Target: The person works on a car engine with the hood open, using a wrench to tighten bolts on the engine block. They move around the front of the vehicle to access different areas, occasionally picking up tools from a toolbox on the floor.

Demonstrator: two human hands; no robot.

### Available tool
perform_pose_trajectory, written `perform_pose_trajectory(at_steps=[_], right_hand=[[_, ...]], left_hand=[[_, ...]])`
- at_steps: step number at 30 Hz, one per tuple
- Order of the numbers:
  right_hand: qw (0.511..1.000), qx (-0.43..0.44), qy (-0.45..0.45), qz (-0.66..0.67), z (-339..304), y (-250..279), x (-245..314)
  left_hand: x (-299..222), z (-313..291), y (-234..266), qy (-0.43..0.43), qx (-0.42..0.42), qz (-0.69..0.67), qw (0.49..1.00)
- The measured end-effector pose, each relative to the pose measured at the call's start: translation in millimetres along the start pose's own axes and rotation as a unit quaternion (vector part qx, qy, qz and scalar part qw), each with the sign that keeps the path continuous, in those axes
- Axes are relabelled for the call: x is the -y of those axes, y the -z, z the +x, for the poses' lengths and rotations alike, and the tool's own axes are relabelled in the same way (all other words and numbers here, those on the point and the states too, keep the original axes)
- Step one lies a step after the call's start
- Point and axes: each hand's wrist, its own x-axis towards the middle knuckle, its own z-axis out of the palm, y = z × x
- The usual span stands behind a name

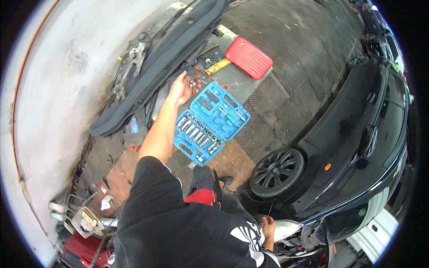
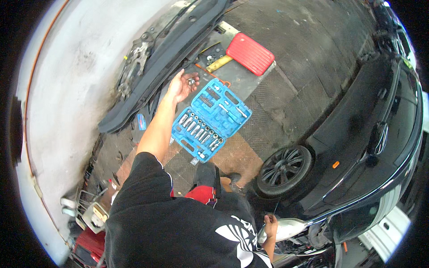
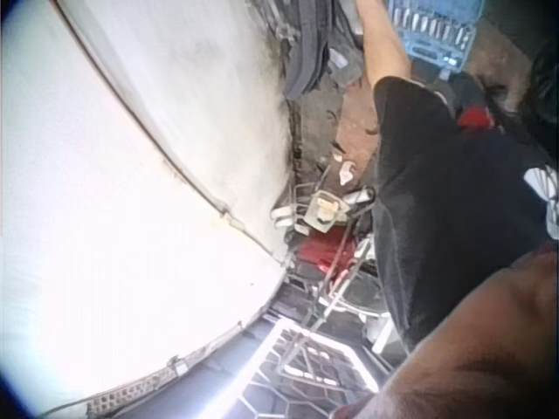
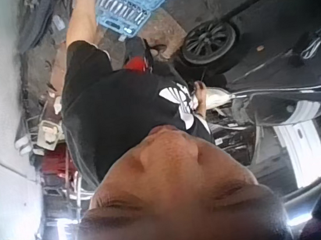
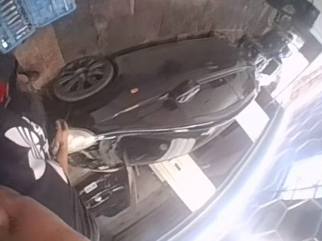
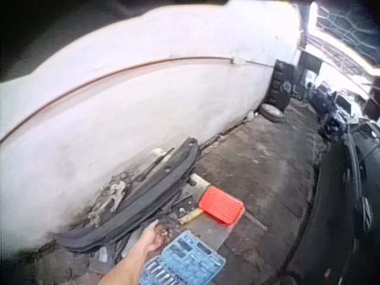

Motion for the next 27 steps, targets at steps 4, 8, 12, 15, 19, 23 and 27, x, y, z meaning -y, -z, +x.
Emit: perform_pose_trajectory(at_steps=[4, 8, 12, 15, 19, 23, 27], right_hand=[[0.997, -0.023, -0.05, 0.057, -32, 1, -49], [0.994, -0.029, -0.108, 0.003, -61, -6, -97], [0.985, -0.034, -0.156, 0.064, -91, -12, -125], [0.962, -0.062, -0.204, 0.172, -110, -14, -138], [0.957, -0.066, -0.244, 0.142, -129, -17, -154], [0.96, -0.047, -0.253, 0.109, -141, -22, -167], [0.949, -0.067, -0.254, 0.173, -142, -25, -171]], left_hand=[[-15, 60, -22, -0.005, -0.001, 0.069, 0.998], [-26, 121, -39, -0.048, -0.056, 0.19, 0.979], [-32, 174, -56, -0.048, -0.127, 0.44, 0.888], [-33, 205, -61, -0.099, -0.127, 0.77, 0.617], [-19, 226, -60, -0.156, -0.103, 0.851, 0.491], [-7, 224, -65, -0.135, -0.101, 0.858, 0.485], [-5, 209, -76, -0.139, -0.089, 0.867, 0.47]])
